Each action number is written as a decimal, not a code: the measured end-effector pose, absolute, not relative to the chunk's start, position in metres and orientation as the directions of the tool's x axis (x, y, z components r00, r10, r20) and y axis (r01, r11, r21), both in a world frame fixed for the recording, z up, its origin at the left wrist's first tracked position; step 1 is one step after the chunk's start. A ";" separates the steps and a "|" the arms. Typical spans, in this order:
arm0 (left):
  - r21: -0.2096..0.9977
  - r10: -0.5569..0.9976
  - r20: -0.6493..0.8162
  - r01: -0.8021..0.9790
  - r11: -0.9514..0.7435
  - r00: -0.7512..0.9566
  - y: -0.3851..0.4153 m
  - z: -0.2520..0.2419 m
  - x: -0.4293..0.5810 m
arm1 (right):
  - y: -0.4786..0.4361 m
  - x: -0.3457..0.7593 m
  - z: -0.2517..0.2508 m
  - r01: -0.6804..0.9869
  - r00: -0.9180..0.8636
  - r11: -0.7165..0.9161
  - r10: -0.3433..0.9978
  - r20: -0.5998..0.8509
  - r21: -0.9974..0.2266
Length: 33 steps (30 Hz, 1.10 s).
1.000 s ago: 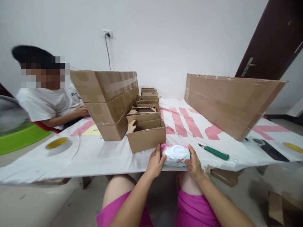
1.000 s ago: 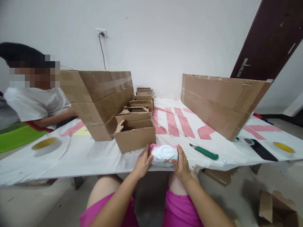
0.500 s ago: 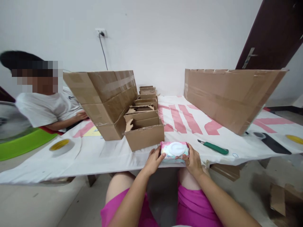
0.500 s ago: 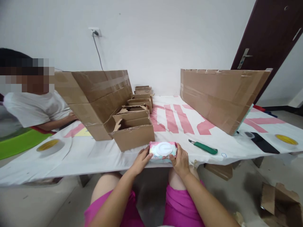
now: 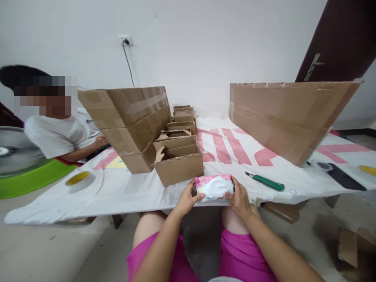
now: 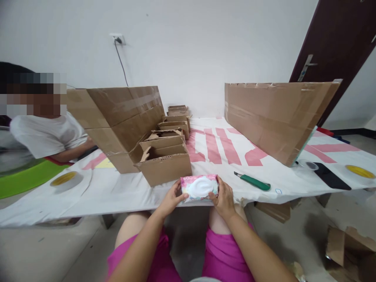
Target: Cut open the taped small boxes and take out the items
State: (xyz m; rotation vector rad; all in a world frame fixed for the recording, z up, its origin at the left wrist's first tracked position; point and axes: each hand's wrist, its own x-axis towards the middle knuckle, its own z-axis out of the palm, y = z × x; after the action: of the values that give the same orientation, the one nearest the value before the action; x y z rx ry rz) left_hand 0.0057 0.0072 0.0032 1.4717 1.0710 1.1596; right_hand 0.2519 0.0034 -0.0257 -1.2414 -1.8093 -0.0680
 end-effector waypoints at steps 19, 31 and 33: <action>0.972 0.960 0.186 0.105 -0.212 0.210 0.008 -0.001 0.005 | 0.003 0.255 -0.025 0.711 -0.047 0.511 0.720 0.693 -0.483; 0.883 0.921 0.346 0.270 -0.384 0.177 -0.003 0.022 0.042 | -0.002 0.256 -0.015 0.518 0.148 0.544 0.703 0.696 -0.660; 0.844 0.889 0.429 0.279 -0.458 0.163 -0.001 0.036 0.056 | 0.000 0.256 0.002 0.488 0.209 0.554 0.676 0.707 -0.674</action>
State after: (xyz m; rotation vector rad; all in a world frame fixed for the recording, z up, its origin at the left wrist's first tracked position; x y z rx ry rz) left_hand 0.0558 -0.0009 0.0360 1.8425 1.1069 1.3032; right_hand 0.2555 0.0004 0.0015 -1.0704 -1.4342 0.1728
